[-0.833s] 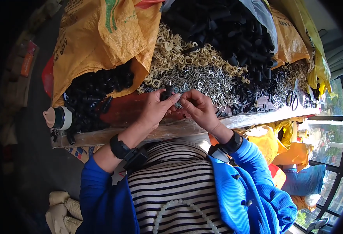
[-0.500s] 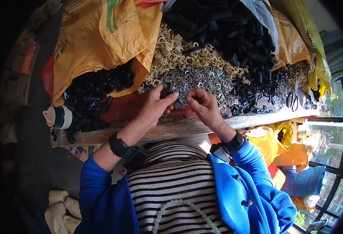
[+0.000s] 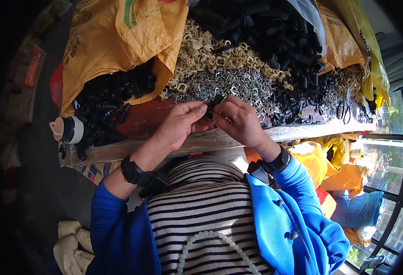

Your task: The person assembles components by hand by picking up a black plastic part and a metal clip, fitting the clip into the part, and then sliding a black sleeve over the assembly.

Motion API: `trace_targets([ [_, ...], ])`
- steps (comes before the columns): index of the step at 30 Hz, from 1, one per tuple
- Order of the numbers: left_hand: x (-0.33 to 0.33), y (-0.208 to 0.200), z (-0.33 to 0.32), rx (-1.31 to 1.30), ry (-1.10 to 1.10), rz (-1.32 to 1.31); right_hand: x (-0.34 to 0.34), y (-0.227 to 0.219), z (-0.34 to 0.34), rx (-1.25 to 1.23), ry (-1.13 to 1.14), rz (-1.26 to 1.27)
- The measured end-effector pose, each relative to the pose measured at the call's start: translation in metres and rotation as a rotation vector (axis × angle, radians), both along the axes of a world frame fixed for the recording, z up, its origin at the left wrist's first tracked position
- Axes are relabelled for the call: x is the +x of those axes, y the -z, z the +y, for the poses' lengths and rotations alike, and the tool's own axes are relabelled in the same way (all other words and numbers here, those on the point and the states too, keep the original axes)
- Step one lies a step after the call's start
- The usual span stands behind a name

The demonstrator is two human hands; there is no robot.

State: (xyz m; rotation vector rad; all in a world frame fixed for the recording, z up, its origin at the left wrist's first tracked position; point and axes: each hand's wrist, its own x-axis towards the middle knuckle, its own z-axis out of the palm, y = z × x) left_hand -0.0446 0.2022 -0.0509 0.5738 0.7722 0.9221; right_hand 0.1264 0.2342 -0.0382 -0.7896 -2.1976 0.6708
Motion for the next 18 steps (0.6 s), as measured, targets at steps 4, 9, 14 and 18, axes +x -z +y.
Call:
trace_targets([
  [4,0.002,0.0,-0.005,0.021,0.009,0.035,0.0,-0.004,-0.001,0.132,-0.032,-0.103],
  [9,0.002,0.0,-0.011,0.076,0.045,0.085,-0.002,-0.014,-0.002,0.127,-0.074,-0.195],
  [14,0.004,-0.003,-0.015,0.046,0.037,0.083,-0.003,-0.016,-0.006,0.056,-0.056,-0.248],
  [18,0.003,0.002,-0.013,0.022,0.071,0.045,-0.004,-0.014,-0.007,0.044,-0.037,-0.259],
])
